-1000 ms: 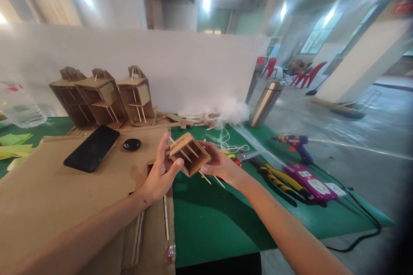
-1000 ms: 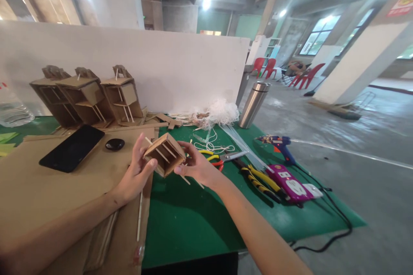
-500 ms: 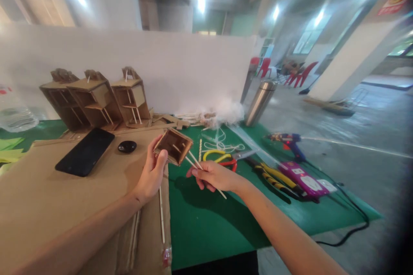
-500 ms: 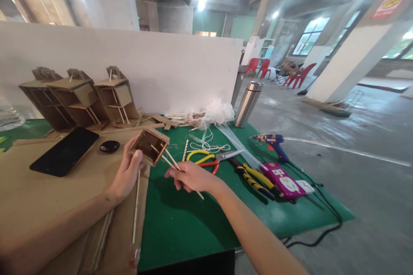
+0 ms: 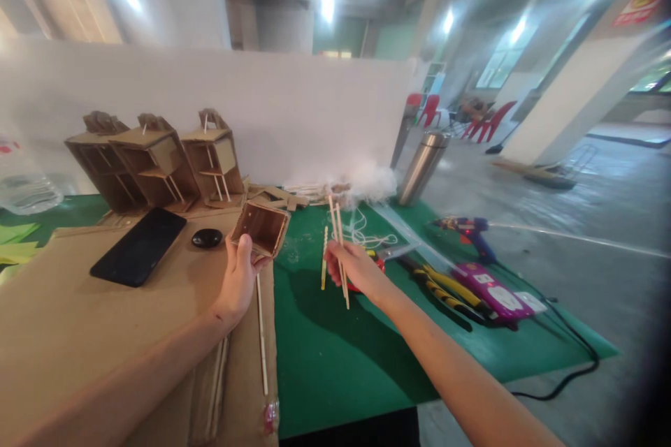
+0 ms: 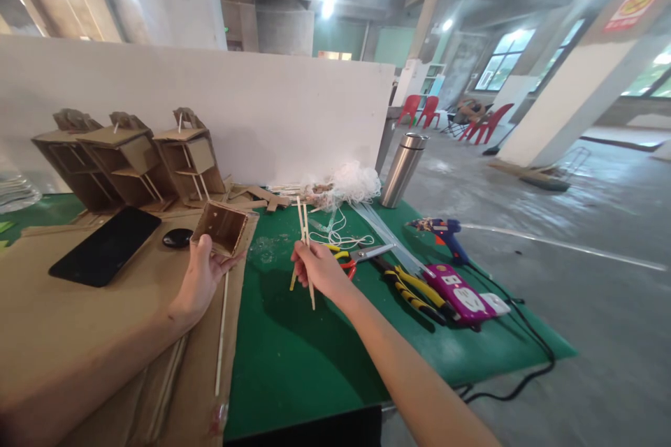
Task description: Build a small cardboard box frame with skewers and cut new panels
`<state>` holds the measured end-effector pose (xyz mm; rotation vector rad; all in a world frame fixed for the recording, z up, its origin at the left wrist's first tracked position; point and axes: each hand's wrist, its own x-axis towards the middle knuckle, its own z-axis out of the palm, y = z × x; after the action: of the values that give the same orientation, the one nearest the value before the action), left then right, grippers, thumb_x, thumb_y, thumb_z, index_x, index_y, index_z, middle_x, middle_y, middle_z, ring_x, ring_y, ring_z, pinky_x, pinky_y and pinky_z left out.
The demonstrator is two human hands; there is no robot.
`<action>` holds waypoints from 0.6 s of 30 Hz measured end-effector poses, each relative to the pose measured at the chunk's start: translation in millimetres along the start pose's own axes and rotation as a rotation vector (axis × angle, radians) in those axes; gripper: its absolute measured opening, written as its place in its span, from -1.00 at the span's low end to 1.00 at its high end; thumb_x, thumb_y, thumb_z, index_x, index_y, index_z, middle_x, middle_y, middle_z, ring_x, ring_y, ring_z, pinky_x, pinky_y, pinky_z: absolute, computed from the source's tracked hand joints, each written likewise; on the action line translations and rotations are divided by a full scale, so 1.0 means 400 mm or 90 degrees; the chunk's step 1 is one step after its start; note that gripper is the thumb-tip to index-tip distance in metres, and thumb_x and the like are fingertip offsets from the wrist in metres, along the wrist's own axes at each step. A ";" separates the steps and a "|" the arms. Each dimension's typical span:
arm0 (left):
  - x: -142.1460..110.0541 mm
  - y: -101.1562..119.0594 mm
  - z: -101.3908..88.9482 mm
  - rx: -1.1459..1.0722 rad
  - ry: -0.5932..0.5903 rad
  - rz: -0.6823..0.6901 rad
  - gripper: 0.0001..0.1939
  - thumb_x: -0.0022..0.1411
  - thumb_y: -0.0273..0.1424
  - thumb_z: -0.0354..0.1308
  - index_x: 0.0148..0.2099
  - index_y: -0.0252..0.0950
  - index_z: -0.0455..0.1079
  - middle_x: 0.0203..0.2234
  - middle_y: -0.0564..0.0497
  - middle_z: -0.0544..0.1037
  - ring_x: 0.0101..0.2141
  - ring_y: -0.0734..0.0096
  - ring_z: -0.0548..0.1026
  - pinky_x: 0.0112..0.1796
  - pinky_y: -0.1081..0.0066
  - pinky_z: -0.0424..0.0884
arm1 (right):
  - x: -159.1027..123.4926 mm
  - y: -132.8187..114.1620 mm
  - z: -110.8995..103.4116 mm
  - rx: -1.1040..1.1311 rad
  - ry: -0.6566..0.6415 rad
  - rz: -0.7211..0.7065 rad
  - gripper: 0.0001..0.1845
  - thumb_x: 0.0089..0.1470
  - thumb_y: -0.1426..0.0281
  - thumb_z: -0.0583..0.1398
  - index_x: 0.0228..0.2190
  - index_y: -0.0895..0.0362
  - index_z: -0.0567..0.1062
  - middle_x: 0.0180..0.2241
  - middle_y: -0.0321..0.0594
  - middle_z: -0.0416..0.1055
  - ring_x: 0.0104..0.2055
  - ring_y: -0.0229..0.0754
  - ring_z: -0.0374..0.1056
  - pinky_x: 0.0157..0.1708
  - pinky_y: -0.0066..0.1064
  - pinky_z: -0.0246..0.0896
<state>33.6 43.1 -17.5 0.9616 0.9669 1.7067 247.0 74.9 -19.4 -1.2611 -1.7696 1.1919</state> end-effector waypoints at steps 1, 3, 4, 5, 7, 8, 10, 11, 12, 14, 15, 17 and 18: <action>-0.001 -0.001 -0.001 0.006 -0.004 -0.002 -0.41 0.14 0.10 0.17 0.09 -0.08 0.18 -0.09 0.03 0.50 -0.06 0.24 0.51 -0.01 0.02 0.46 | 0.002 0.000 0.001 -0.029 0.036 -0.017 -0.53 0.24 0.05 -0.12 -0.48 0.09 0.28 -0.59 -0.33 0.26 -0.57 -0.26 0.27 -0.52 -0.43 0.18; -0.003 -0.003 -0.003 0.016 -0.018 -0.008 -0.42 0.18 0.09 0.15 0.12 -0.07 0.15 -0.01 0.02 0.46 -0.05 0.26 0.50 0.00 0.03 0.45 | 0.004 -0.001 0.003 -0.096 0.092 -0.048 -0.51 0.23 0.07 -0.08 -0.58 0.09 0.28 -0.62 -0.30 0.25 -0.53 -0.23 0.26 -0.47 -0.40 0.11; -0.003 -0.005 -0.004 0.021 -0.027 -0.012 -0.42 0.19 0.09 0.14 0.13 -0.07 0.14 0.02 0.01 0.44 -0.05 0.26 0.50 0.01 0.04 0.45 | 0.004 -0.001 0.004 -0.131 0.111 -0.059 -0.50 0.23 0.08 -0.06 -0.62 0.09 0.28 -0.64 -0.29 0.24 -0.53 -0.22 0.24 -0.47 -0.39 0.06; -0.004 -0.006 -0.004 0.025 -0.035 -0.015 -0.41 0.19 0.09 0.13 0.13 -0.07 0.14 0.05 0.00 0.42 -0.05 0.25 0.50 0.00 0.04 0.45 | 0.004 -0.002 0.007 -0.163 0.125 -0.067 -0.49 0.23 0.11 -0.05 -0.65 0.09 0.26 -0.66 -0.30 0.22 -0.55 -0.21 0.22 -0.47 -0.38 0.01; -0.007 -0.006 -0.003 0.032 -0.048 -0.019 -0.41 0.19 0.10 0.11 0.13 -0.06 0.13 0.08 -0.02 0.40 -0.05 0.23 0.50 0.00 0.04 0.45 | 0.006 -0.003 0.013 -0.220 0.144 -0.081 -0.48 0.23 0.15 -0.03 -0.71 0.08 0.20 -0.70 -0.32 0.15 -0.58 -0.22 0.14 -0.47 -0.36 -0.08; -0.009 -0.006 -0.002 0.036 -0.052 -0.021 -0.41 0.18 0.10 0.12 0.13 -0.06 0.12 0.08 -0.02 0.39 -0.04 0.23 0.50 -0.01 0.04 0.46 | 0.008 -0.003 0.017 -0.245 0.152 -0.087 -0.47 0.23 0.18 -0.01 -0.73 0.08 0.16 -0.72 -0.33 0.11 -0.59 -0.23 0.10 -0.47 -0.36 -0.11; -0.014 -0.003 0.001 0.043 -0.059 -0.026 -0.40 0.16 0.09 0.16 0.11 -0.05 0.12 0.08 -0.01 0.38 -0.05 0.22 0.50 -0.01 0.05 0.46 | 0.015 -0.003 0.025 -0.286 0.163 -0.097 -0.47 0.20 0.22 0.02 -0.75 0.08 0.08 -0.73 -0.35 0.05 -0.60 -0.26 0.02 -0.46 -0.36 -0.17; -0.016 -0.001 0.003 0.047 -0.062 -0.029 -0.40 0.14 0.08 0.19 0.10 -0.06 0.12 0.06 -0.01 0.38 -0.05 0.22 0.50 -0.01 0.06 0.46 | 0.018 -0.002 0.029 -0.304 0.168 -0.100 -0.47 0.19 0.24 0.04 -0.75 0.08 0.07 -0.73 -0.36 0.03 -0.60 -0.26 -0.01 -0.45 -0.36 -0.19; -0.019 0.001 0.005 0.051 -0.065 -0.034 -0.39 0.11 0.06 0.22 0.08 -0.07 0.13 0.05 0.00 0.38 -0.05 0.22 0.50 -0.01 0.07 0.46 | 0.022 0.000 0.032 -0.319 0.173 -0.103 -0.48 0.19 0.26 0.06 -0.75 0.08 0.06 -0.73 -0.36 0.03 -0.59 -0.26 -0.02 -0.44 -0.35 -0.20; -0.024 0.007 0.007 0.059 -0.067 -0.042 -0.37 0.08 0.03 0.27 0.07 -0.08 0.12 0.02 0.00 0.37 -0.05 0.23 0.49 -0.01 0.10 0.46 | 0.029 0.005 0.038 -0.345 0.180 -0.110 -0.49 0.17 0.28 0.08 -0.74 0.09 0.07 -0.71 -0.36 0.05 -0.58 -0.26 -0.02 -0.43 -0.35 -0.22; -0.027 0.010 0.008 0.062 -0.067 -0.046 -0.36 0.07 0.01 0.29 0.07 -0.09 0.12 0.02 0.00 0.36 -0.06 0.24 0.49 -0.01 0.11 0.46 | 0.033 0.009 0.042 -0.356 0.182 -0.115 -0.49 0.17 0.28 0.08 -0.74 0.09 0.08 -0.70 -0.36 0.06 -0.57 -0.26 -0.01 -0.42 -0.35 -0.23; -0.030 0.016 0.010 0.069 -0.065 -0.051 -0.34 0.05 -0.03 0.31 0.08 -0.08 0.09 0.02 0.00 0.33 -0.09 0.27 0.50 -0.03 0.14 0.48 | 0.039 0.015 0.049 -0.371 0.187 -0.126 -0.49 0.19 0.28 0.08 -0.74 0.10 0.10 -0.69 -0.35 0.08 -0.55 -0.25 0.04 -0.41 -0.34 -0.23; -0.032 0.018 0.011 0.070 -0.064 -0.052 -0.32 0.05 -0.05 0.32 0.09 -0.07 0.07 0.02 0.01 0.31 -0.11 0.29 0.50 -0.05 0.15 0.49 | 0.040 0.017 0.053 -0.375 0.190 -0.131 -0.49 0.20 0.27 0.07 -0.74 0.10 0.12 -0.69 -0.34 0.10 -0.54 -0.24 0.07 -0.40 -0.34 -0.22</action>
<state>38.5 29.9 -11.6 1.0556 1.0286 1.5359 225.6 84.7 -33.6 -1.4379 -2.0243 0.3413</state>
